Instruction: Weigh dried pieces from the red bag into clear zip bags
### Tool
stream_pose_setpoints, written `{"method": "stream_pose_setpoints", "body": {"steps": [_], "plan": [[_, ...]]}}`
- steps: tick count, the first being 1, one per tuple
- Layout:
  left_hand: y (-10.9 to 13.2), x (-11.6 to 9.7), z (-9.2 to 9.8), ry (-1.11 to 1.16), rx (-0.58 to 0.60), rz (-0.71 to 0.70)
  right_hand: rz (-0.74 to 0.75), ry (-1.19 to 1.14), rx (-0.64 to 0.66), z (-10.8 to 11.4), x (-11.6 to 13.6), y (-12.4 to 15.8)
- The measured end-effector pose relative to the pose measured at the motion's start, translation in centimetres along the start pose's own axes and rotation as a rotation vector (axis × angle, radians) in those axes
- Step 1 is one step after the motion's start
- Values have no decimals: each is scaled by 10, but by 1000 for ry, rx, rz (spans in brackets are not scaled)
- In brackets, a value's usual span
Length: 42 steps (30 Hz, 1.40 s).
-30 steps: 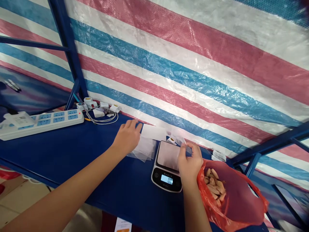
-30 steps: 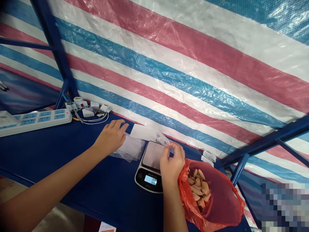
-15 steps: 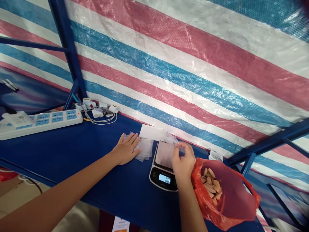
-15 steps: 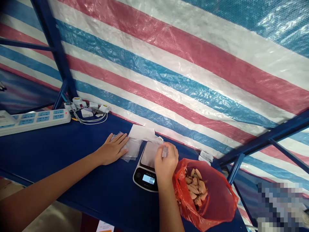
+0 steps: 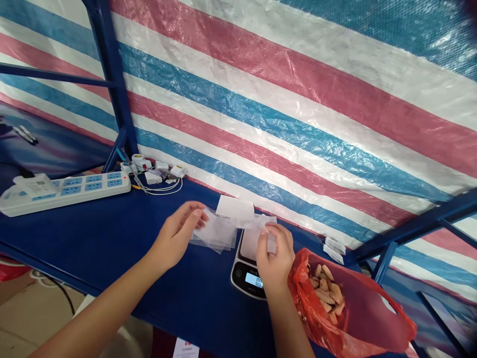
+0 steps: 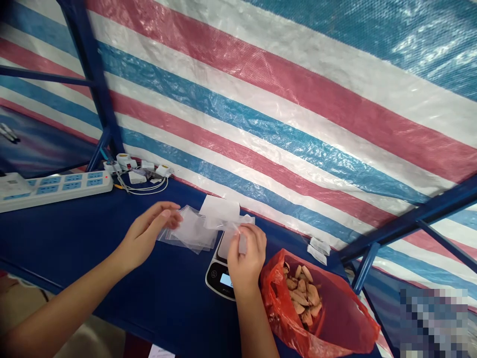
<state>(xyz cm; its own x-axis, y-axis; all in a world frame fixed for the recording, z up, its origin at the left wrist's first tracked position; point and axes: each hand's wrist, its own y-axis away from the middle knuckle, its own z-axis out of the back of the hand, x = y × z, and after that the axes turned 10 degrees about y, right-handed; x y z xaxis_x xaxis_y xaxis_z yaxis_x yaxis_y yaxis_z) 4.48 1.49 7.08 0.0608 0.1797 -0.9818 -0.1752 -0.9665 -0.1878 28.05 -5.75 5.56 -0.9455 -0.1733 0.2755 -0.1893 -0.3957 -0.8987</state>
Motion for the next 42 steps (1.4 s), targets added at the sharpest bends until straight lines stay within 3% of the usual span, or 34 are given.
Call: {"method": "stream_pose_setpoints", "body": {"steps": [4,6,8,11,16,19,21,24,28,31,36,42], "plan": [[20,-8,-14,415,134,396,265,-9,11,-1,21,9],[24,-9,-17,478,90,431,355,5,40,0,31,15],[26,-11,-17,449,-3,363,386,-11,71,1,39,19],[27,-10,-14,338,-110,192,213,-200,159,3,44,21],[32,0,-14,249,-86,65,-598,-679,465,-6,35,16],[35,8,-17,153,-78,33,-840,-699,607,-12,34,14],[36,12,-18,10,-112,-8,-828,-615,560,-12,37,15],[35,15,-15,-184,-165,-76,-683,-451,461,-10,40,16],[29,17,-9,-238,-181,-97,-545,-305,515,-4,37,13],[27,18,-6,-204,-157,-70,-630,-350,585,-4,33,11],[28,20,-6,-148,-174,-65,-844,-671,723,-11,32,13],[31,27,-6,-95,-166,-46,-821,-613,594,-14,40,22]]}}
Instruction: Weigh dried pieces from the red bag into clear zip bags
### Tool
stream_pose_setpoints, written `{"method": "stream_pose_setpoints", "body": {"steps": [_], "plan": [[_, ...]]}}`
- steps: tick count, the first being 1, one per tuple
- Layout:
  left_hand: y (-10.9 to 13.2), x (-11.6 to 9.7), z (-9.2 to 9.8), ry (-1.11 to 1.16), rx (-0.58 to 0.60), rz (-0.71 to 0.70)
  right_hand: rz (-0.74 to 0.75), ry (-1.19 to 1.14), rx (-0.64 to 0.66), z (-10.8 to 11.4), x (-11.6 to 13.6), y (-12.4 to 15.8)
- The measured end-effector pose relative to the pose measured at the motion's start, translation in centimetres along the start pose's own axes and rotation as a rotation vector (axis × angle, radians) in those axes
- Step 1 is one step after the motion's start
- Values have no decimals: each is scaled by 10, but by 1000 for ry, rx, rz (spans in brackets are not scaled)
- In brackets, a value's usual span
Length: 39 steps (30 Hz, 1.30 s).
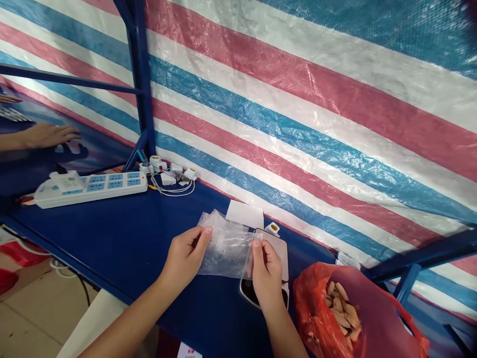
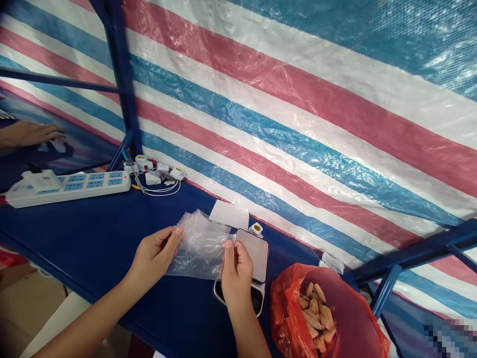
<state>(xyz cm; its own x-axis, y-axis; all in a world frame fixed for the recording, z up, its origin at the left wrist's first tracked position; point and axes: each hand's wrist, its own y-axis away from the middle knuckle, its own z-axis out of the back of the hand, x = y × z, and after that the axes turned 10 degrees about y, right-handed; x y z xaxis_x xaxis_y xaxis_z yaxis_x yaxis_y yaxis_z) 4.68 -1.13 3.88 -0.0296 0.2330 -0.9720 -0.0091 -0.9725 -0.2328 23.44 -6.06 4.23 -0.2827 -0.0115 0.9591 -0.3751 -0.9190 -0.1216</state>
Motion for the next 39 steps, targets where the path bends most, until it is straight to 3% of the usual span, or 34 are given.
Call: {"method": "stream_pose_setpoints", "body": {"steps": [6,10,13,16,19,21,25,30,35,39], "plan": [[2,2,3,20,15,67,166,238,-117,4,0,1],[-11,-4,3,-19,27,87,130,236,-129,9,-2,-4],[-49,-12,1,-165,35,-18,47,97,-166,14,-7,-12],[-102,-19,-5,-408,149,-125,26,18,-241,21,-12,-19],[-138,-16,-11,-686,306,-50,63,51,-292,28,-13,-23],[-147,-11,-13,-800,382,-7,86,83,-301,30,-14,-24],[-137,-1,-7,-892,464,46,113,130,-300,34,-17,-25],[-113,7,5,-880,392,107,213,334,-288,27,-13,-17],[-98,18,9,-811,408,198,510,575,102,-18,-7,18],[-99,26,12,-741,321,243,529,650,254,-47,-19,38]]}}
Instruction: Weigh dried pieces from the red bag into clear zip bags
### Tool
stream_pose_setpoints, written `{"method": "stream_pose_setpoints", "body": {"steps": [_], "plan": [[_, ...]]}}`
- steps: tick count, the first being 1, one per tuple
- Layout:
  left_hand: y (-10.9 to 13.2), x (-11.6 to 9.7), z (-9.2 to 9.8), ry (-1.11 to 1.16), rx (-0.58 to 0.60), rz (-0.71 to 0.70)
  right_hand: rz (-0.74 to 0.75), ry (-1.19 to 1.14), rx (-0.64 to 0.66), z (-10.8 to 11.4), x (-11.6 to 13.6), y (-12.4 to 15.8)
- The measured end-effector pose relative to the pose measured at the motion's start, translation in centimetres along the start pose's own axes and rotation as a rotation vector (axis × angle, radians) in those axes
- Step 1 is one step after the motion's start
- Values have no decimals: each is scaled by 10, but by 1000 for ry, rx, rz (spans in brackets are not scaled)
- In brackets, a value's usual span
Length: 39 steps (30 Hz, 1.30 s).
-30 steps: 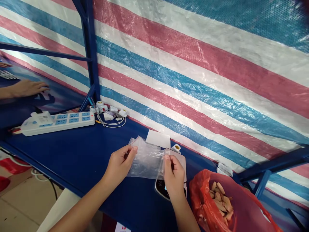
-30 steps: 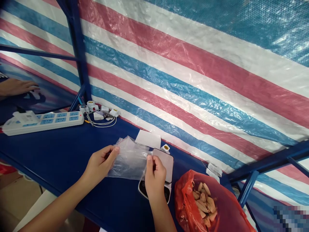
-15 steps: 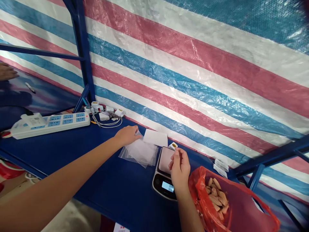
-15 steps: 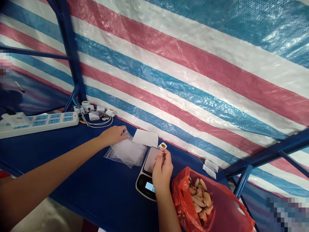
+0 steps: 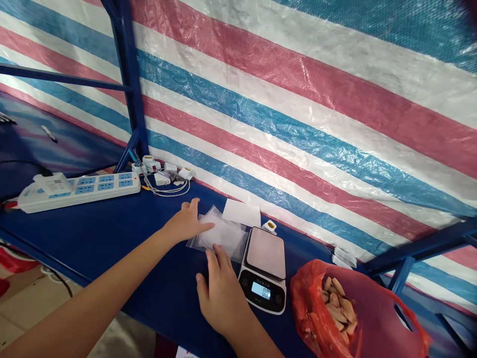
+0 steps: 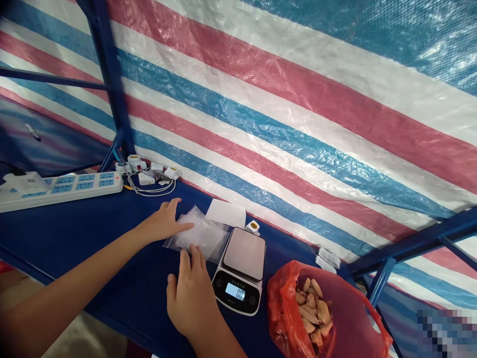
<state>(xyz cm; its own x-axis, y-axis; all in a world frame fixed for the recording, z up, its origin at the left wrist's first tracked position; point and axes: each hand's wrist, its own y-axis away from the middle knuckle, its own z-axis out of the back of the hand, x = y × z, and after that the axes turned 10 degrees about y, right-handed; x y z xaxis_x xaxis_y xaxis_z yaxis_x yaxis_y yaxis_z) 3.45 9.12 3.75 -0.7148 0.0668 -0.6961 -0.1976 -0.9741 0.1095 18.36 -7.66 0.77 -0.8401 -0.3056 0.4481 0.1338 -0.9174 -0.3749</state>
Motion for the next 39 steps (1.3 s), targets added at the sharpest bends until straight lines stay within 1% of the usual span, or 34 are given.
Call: {"method": "stream_pose_setpoints", "body": {"steps": [2,5,8,11,13,15,16,18,20,21,22,24,26,28,29,30,33,36,39], "plan": [[-6,3,1,58,14,13,-12,-12,44,-7,-1,2],[-15,7,1,164,62,23,-36,-41,124,-7,-4,1],[-20,7,1,243,52,49,-19,-45,193,-6,-4,-4],[-18,6,1,361,14,29,18,-37,199,-5,-2,-6],[-13,7,2,539,68,3,40,-43,183,-5,-1,-5],[-5,10,7,724,170,0,59,-60,144,-3,-1,-3],[1,12,10,800,204,6,63,-73,97,-3,-2,-2],[14,19,18,905,202,20,6,-100,-75,-1,-5,-1],[28,28,27,969,168,7,-150,-149,-263,-2,-9,-4],[35,32,30,979,151,-10,-251,-192,-317,-3,-11,-6],[42,37,32,976,137,-29,-350,-251,-331,-4,-12,-10],[53,45,34,949,115,-65,-488,-416,-272,-7,-11,-19],[61,52,34,919,81,-95,-544,-585,-168,-8,-7,-29],[65,57,33,899,60,-125,-549,-667,-82,-6,0,-37],[65,59,33,893,60,-142,-538,-660,-68,-5,4,-40],[65,61,34,887,64,-161,-521,-628,-72,-4,6,-42],[63,64,38,871,60,-226,-473,-523,-142,-7,8,-45],[61,69,40,870,36,-289,-497,-548,-142,-18,3,-46],[62,74,34,877,71,-289,-509,-592,-139,-29,1,-45]]}}
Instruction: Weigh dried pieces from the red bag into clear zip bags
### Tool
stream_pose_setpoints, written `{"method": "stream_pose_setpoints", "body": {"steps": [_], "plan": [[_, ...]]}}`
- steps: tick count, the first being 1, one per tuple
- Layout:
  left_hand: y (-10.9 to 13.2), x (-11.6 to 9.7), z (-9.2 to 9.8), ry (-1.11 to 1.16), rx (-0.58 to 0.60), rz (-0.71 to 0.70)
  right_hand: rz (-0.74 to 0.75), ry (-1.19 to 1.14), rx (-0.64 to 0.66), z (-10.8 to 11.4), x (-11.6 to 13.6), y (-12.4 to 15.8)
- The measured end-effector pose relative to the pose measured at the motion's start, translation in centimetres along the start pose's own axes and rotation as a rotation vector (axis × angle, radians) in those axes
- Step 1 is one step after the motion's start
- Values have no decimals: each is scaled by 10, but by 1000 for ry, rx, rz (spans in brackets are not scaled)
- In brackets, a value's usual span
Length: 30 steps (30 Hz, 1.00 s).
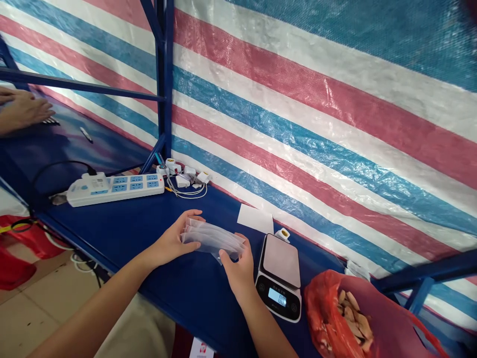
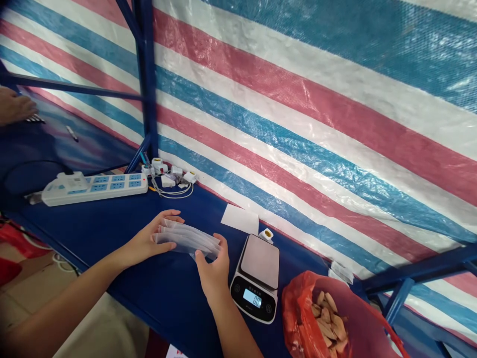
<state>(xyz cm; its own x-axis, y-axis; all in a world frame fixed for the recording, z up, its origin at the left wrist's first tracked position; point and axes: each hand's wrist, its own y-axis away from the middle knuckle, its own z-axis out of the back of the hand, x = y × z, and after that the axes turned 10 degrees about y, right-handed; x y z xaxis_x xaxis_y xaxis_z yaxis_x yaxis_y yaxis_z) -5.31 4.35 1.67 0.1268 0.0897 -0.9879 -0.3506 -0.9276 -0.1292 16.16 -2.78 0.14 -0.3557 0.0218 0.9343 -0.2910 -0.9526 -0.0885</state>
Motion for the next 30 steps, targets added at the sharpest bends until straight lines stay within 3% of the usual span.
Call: {"method": "stream_pose_setpoints", "body": {"steps": [9,13,19,23,27,30], "plan": [[2,11,-17,21,-37,6,37,-89,-73,-9,-2,-1],[2,11,-15,-36,-77,2,3,-87,-3,-2,-7,-6],[1,8,-19,-22,-120,-143,69,-72,-55,3,-6,-10],[2,9,-25,-49,-94,-89,6,10,0,5,-2,-8],[1,14,-27,-58,-118,-109,8,-8,-39,7,-1,-6],[-2,16,-28,-26,-78,-24,-19,-26,-17,6,-4,-8]]}}
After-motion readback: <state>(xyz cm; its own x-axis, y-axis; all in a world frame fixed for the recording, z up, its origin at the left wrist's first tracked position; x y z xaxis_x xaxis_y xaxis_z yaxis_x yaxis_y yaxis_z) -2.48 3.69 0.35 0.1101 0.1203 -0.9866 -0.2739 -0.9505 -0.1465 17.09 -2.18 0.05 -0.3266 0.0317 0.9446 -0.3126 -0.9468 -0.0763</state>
